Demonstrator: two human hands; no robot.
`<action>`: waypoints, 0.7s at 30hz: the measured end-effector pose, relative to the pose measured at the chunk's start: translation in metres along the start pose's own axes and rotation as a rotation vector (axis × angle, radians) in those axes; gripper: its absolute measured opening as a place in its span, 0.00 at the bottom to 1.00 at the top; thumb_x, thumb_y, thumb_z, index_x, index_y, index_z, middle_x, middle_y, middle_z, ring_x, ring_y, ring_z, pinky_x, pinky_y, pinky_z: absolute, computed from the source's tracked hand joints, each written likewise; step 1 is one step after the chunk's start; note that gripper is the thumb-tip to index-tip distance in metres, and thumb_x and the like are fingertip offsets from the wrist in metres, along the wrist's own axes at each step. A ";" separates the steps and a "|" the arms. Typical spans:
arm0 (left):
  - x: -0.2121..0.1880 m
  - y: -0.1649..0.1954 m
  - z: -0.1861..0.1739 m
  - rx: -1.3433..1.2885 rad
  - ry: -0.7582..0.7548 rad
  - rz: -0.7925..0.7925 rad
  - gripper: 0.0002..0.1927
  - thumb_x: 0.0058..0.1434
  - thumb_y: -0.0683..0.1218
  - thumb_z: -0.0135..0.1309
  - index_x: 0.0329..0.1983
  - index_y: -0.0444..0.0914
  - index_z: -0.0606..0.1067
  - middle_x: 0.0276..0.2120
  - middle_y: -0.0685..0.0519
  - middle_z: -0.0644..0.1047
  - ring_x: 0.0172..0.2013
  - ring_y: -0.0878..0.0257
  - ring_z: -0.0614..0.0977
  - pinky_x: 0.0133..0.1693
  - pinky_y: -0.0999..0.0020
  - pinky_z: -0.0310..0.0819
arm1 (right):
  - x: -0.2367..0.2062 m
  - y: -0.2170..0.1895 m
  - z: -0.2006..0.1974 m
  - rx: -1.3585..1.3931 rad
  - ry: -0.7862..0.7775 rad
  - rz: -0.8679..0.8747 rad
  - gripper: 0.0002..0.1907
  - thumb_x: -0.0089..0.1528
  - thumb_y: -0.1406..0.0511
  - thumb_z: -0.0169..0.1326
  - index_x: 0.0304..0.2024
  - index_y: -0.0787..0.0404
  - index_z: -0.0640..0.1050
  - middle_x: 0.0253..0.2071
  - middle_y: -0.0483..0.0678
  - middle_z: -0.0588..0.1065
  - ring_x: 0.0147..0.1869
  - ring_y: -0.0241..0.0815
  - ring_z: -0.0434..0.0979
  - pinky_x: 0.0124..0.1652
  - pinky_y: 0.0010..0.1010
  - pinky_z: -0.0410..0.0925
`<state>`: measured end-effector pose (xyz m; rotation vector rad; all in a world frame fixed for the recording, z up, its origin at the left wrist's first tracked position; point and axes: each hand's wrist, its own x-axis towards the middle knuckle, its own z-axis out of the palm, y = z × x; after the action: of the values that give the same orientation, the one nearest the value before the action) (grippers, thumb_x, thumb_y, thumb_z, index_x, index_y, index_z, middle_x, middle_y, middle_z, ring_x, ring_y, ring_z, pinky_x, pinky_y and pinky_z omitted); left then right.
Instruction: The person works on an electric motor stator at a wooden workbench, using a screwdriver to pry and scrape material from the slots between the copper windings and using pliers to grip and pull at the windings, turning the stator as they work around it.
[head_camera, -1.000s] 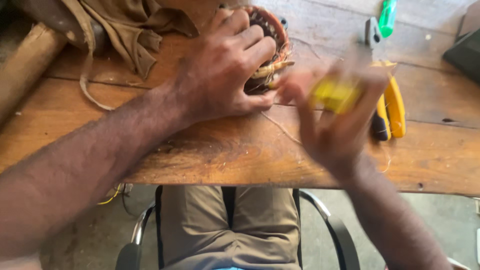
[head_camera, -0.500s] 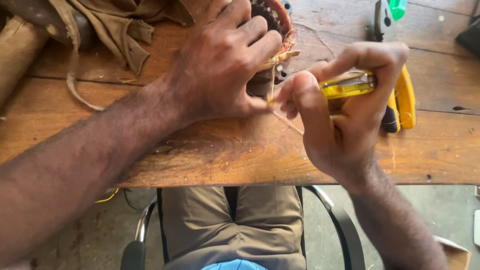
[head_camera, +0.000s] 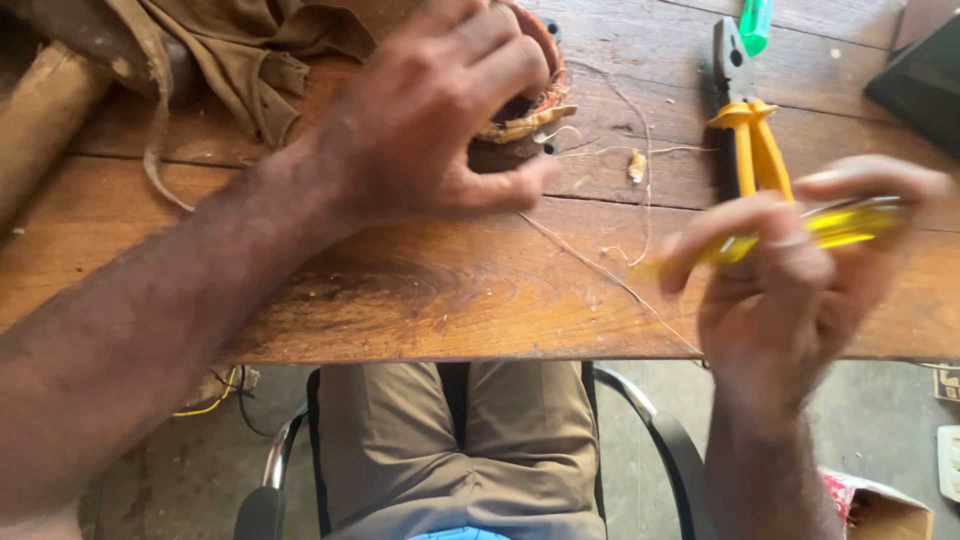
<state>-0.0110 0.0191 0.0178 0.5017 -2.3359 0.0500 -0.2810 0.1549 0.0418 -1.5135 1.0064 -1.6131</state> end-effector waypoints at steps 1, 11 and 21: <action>-0.002 -0.001 -0.003 -0.013 0.015 0.017 0.22 0.65 0.57 0.63 0.43 0.33 0.74 0.45 0.46 0.73 0.52 0.50 0.73 0.60 0.51 0.67 | 0.000 -0.001 -0.002 -0.059 0.013 -0.078 0.12 0.76 0.71 0.43 0.58 0.60 0.58 0.32 0.58 0.75 0.32 0.49 0.82 0.29 0.33 0.74; -0.002 0.000 0.006 -0.002 0.066 -0.046 0.15 0.64 0.53 0.65 0.39 0.38 0.75 0.40 0.50 0.73 0.52 0.54 0.72 0.62 0.52 0.61 | 0.029 0.042 0.025 -0.160 -0.194 -0.275 0.11 0.78 0.75 0.42 0.54 0.59 0.55 0.51 0.62 0.74 0.57 0.47 0.82 0.52 0.40 0.82; -0.006 0.001 0.014 -0.025 0.079 -0.107 0.14 0.64 0.51 0.63 0.39 0.38 0.73 0.39 0.52 0.73 0.50 0.55 0.71 0.62 0.53 0.60 | 0.039 0.048 0.020 0.155 -0.141 0.039 0.10 0.79 0.72 0.41 0.55 0.58 0.55 0.49 0.64 0.75 0.49 0.51 0.83 0.51 0.41 0.82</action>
<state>-0.0167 0.0202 0.0034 0.6012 -2.2262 -0.0098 -0.2646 0.0970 0.0172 -1.4708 0.8104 -1.4989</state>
